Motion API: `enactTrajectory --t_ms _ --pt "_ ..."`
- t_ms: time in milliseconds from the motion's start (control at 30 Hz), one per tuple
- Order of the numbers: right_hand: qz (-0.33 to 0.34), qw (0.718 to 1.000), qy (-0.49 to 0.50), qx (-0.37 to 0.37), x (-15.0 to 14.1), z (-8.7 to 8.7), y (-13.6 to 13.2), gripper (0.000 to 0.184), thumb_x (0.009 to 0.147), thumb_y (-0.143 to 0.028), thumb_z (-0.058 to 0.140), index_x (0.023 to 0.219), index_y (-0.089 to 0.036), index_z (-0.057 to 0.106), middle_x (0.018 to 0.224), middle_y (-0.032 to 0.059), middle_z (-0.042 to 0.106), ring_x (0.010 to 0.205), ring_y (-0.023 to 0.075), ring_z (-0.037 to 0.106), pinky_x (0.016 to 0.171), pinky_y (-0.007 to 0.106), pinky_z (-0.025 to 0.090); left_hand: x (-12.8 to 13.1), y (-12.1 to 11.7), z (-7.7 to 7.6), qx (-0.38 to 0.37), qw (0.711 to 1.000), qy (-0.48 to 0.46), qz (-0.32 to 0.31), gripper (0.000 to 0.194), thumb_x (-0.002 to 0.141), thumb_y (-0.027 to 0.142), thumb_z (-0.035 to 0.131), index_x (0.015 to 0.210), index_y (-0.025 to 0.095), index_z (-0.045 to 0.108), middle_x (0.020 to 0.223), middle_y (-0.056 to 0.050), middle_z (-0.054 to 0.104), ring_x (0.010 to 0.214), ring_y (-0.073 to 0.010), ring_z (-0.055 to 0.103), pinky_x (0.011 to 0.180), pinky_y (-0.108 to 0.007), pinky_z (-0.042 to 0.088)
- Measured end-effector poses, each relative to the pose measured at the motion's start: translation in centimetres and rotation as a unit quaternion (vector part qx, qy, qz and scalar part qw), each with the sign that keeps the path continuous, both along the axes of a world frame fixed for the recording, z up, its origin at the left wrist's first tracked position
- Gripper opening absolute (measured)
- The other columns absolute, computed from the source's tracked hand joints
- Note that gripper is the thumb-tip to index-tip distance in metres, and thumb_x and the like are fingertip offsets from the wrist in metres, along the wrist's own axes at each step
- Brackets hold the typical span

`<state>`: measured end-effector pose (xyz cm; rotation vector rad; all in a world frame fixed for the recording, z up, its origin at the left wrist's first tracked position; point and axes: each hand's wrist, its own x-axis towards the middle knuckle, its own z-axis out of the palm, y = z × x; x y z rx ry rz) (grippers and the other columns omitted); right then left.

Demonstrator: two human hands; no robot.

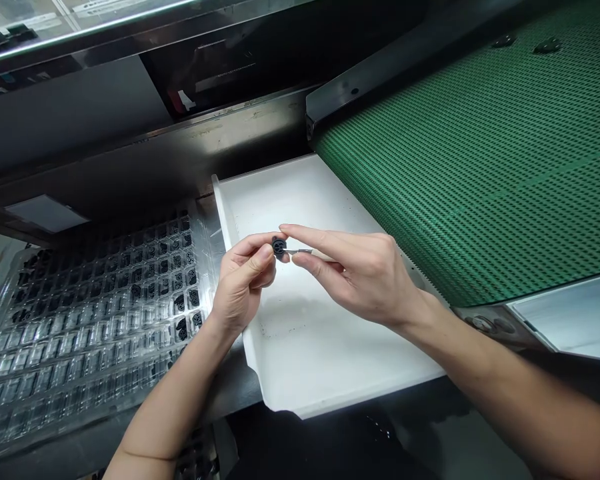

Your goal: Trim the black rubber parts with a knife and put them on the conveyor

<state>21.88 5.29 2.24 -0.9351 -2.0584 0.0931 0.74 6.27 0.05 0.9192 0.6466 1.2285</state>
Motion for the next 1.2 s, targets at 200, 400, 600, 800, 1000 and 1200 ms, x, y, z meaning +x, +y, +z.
enactTrajectory --t_ms 200,400,600,800,1000,1200 --pt "0.002 1.000 0.005 -0.007 0.05 0.21 -0.04 0.033 0.115 -0.028 0.068 0.148 -0.023 0.074 0.116 0.0043 0.084 0.077 0.0132 0.075 0.067 0.026 0.055 0.00 -0.06 0.12 -0.006 1.000 0.011 0.008 0.026 0.090 0.039 0.090 0.109 0.021 0.088 0.079 -0.003 0.067 0.049 -0.0013 0.030 0.051 -0.022 0.019" --pt "0.018 1.000 0.010 -0.005 0.03 0.12 -0.05 0.037 0.115 -0.029 0.069 0.151 -0.023 0.071 0.104 0.0014 0.085 0.074 0.0131 0.074 0.059 0.026 0.049 0.06 -0.03 0.03 -0.007 1.000 0.005 0.014 0.029 0.089 0.040 0.091 0.109 0.021 0.088 0.073 -0.001 0.066 0.048 -0.0019 0.027 0.050 -0.022 0.019" --pt "0.014 1.000 0.004 0.003 0.13 0.14 0.01 0.035 0.114 -0.026 0.070 0.149 -0.020 0.072 0.111 0.0027 0.085 0.074 0.0126 0.074 0.064 0.027 0.052 -0.01 -0.03 0.05 -0.008 1.000 0.000 0.003 0.027 0.089 0.039 0.090 0.109 0.020 0.088 0.077 -0.003 0.069 0.048 -0.0015 0.029 0.050 -0.022 0.018" --pt "0.013 1.000 0.009 -0.003 0.16 0.25 0.07 0.033 0.114 -0.023 0.070 0.146 -0.020 0.074 0.116 0.0032 0.084 0.076 0.0127 0.074 0.065 0.028 0.053 -0.08 0.00 0.02 -0.006 1.000 -0.004 -0.010 0.026 0.091 0.039 0.089 0.109 0.021 0.088 0.081 -0.004 0.070 0.049 -0.0014 0.028 0.050 -0.022 0.016" --pt "0.021 1.000 0.019 -0.002 -0.03 0.26 0.01 0.033 0.113 -0.022 0.070 0.144 -0.013 0.074 0.106 0.0035 0.083 0.072 0.0112 0.069 0.061 0.028 0.047 -0.02 0.10 0.01 -0.011 1.000 -0.012 -0.025 0.026 0.092 0.039 0.088 0.110 0.020 0.087 0.079 -0.003 0.070 0.048 -0.0013 0.026 0.050 -0.022 0.015" --pt "0.020 0.996 0.064 -0.057 0.14 0.54 -0.10 0.037 0.114 -0.029 0.069 0.147 -0.013 0.071 0.075 -0.0048 0.066 0.058 0.0098 0.050 0.062 0.027 0.045 -0.03 0.21 0.06 -0.017 0.999 -0.005 -0.040 0.027 0.093 0.039 0.086 0.112 0.019 0.086 0.078 -0.002 0.067 0.049 -0.0016 0.025 0.051 -0.023 0.014"
